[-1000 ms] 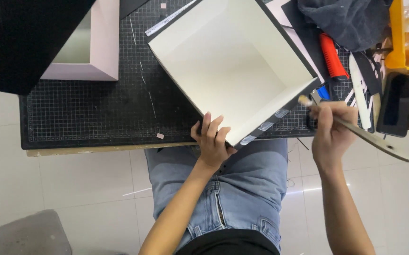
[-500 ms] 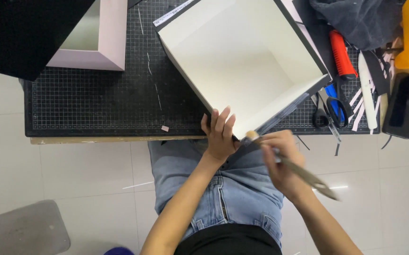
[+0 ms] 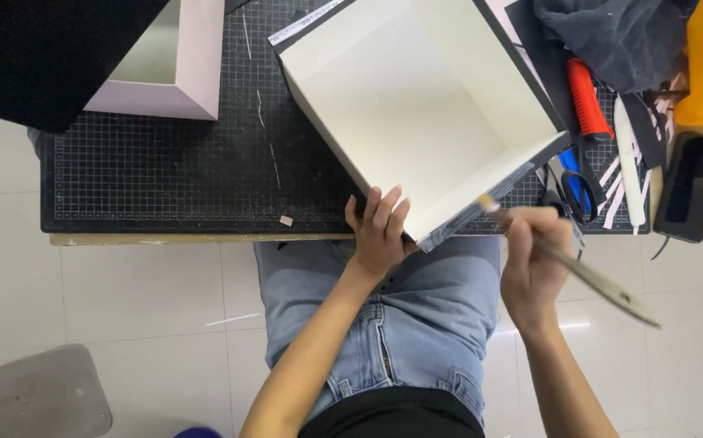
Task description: A person constructs a decorative box by cutting black paper, applying adhesive to a cardboard frame, and wrapping the paper around it.
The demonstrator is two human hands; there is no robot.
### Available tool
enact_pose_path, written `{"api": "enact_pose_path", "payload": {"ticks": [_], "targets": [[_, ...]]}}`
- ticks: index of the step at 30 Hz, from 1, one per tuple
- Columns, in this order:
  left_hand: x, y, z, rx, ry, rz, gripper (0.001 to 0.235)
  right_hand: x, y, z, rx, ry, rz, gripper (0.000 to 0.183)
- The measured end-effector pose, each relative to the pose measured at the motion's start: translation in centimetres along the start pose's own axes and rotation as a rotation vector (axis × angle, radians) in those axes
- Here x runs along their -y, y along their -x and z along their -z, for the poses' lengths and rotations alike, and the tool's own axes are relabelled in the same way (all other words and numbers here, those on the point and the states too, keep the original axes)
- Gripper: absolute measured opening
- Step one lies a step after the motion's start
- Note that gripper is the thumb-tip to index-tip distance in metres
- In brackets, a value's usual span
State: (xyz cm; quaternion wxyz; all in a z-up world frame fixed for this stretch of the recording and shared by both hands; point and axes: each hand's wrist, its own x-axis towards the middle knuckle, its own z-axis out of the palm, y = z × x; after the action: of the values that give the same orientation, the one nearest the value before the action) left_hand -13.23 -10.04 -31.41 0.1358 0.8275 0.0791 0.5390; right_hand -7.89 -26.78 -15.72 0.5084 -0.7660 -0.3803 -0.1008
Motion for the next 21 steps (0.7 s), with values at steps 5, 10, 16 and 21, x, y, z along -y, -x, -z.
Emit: {"api": "enact_pose_path", "payload": {"ticks": [5, 10, 16, 21], "targets": [[0.0, 0.1, 0.2, 0.015, -0.039, -0.005, 0.063, 4.4, 2.9, -4.4, -0.003, 0.18, -0.005, 0.009], [0.0, -0.6, 0.4, 0.017, -0.033, -0.002, 0.058, 2.2, -0.3, -0.6, -0.061, -0.043, -0.185, 0.014], [-1.0, -1.8, 2.2, 0.088, -0.008, 0.058, 0.054, 3.6, 1.7, -1.8, 0.056, 0.113, -0.134, 0.009], [-1.7, -2.7, 3.3, 0.166, 0.063, 0.1, 0.052, 1.7, -0.3, 0.3, 0.03, -0.107, -0.545, 0.018]]}}
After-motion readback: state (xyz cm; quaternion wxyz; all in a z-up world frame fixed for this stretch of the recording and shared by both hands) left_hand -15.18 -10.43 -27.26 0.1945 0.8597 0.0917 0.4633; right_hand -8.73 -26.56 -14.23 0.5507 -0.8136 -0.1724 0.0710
